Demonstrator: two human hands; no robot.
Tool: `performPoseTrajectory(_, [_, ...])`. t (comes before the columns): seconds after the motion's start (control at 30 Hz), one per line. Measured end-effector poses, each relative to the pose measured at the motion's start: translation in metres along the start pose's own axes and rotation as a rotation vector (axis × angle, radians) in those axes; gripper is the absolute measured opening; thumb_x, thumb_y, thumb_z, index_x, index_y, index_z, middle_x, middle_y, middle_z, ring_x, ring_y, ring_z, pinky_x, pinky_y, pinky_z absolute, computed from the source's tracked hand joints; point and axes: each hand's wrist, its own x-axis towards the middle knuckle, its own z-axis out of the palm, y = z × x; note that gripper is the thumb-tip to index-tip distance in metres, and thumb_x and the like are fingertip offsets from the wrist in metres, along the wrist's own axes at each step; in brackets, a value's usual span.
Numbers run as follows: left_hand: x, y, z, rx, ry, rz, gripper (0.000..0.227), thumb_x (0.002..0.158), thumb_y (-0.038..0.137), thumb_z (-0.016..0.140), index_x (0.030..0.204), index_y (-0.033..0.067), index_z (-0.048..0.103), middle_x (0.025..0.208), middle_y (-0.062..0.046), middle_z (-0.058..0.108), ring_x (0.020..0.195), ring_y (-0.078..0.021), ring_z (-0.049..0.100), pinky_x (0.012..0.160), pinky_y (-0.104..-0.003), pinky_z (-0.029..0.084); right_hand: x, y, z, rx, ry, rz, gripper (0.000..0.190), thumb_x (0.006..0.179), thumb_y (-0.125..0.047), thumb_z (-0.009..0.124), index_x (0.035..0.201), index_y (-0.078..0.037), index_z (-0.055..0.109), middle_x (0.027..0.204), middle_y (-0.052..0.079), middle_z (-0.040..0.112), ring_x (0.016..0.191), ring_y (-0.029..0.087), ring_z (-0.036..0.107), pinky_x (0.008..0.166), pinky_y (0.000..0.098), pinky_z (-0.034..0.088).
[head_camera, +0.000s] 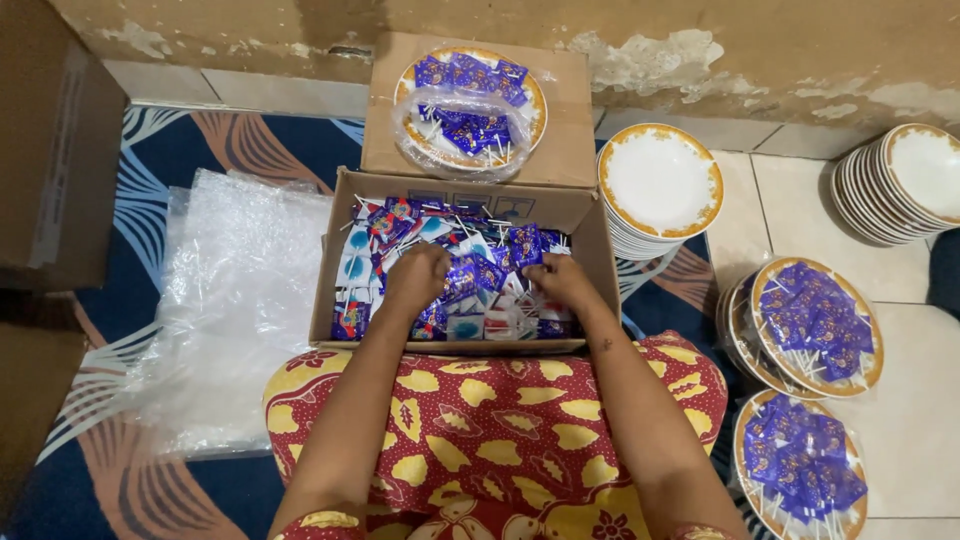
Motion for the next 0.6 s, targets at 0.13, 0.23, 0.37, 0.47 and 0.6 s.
performPoseTrajectory(0.13, [0.008, -0.020, -0.005, 0.003, 0.254, -0.110, 0.016, 0.101, 0.030, 0.057, 0.103, 0.0187, 0.068, 0.097, -0.010, 0.065, 0.098, -0.0388, 0.070, 0.088, -0.054, 0.057, -0.006, -0.006, 0.006, 0.003, -0.018, -0.073, 0.024, 0.087, -0.032, 0.068, 0.094, -0.011, 0.077, 0.078, 0.014, 0.076, 0.087, 0.033, 0.075, 0.081, 0.0460, 0.056])
performPoseTrajectory(0.23, [0.000, -0.008, -0.024, -0.142, 0.392, -0.124, 0.012, 0.097, 0.021, 0.064, 0.105, 0.0156, 0.071, 0.092, -0.008, 0.064, 0.095, -0.0376, 0.070, 0.085, -0.052, 0.057, -0.019, -0.018, 0.005, 0.017, -0.059, -0.089, 0.027, 0.094, -0.040, 0.066, 0.104, -0.016, 0.075, 0.091, 0.017, 0.077, 0.096, 0.039, 0.073, 0.086, 0.0469, 0.056])
performPoseTrajectory(0.37, [-0.010, 0.003, -0.033, -0.167, 0.401, -0.063, 0.010, 0.094, 0.023, 0.069, 0.099, 0.0148, 0.071, 0.083, -0.007, 0.059, 0.091, -0.0342, 0.067, 0.084, -0.049, 0.056, 0.007, 0.004, 0.008, 0.187, -0.129, -0.099, 0.016, 0.100, -0.026, 0.060, 0.105, -0.012, 0.067, 0.067, 0.014, 0.076, 0.054, 0.023, 0.073, 0.048, 0.0317, 0.055])
performPoseTrajectory(0.47, [-0.013, 0.008, -0.032, -0.036, 0.315, -0.079, 0.019, 0.089, 0.035, 0.072, 0.086, 0.0161, 0.070, 0.080, -0.006, 0.060, 0.088, -0.0339, 0.068, 0.081, -0.050, 0.057, 0.018, 0.019, 0.012, 0.261, -0.158, -0.107, 0.015, 0.099, -0.018, 0.062, 0.111, -0.010, 0.065, 0.070, 0.016, 0.076, 0.050, 0.020, 0.069, 0.043, 0.0290, 0.052])
performPoseTrajectory(0.6, [-0.010, 0.019, -0.025, 0.242, 0.072, -0.118, 0.029, 0.086, 0.042, 0.074, 0.087, 0.0130, 0.076, 0.092, -0.011, 0.067, 0.100, -0.0354, 0.068, 0.089, -0.050, 0.055, 0.014, 0.015, 0.008, 0.419, -0.235, -0.132, 0.023, 0.093, -0.007, 0.063, 0.116, -0.003, 0.063, 0.079, 0.020, 0.077, 0.050, 0.021, 0.069, 0.038, 0.0258, 0.050])
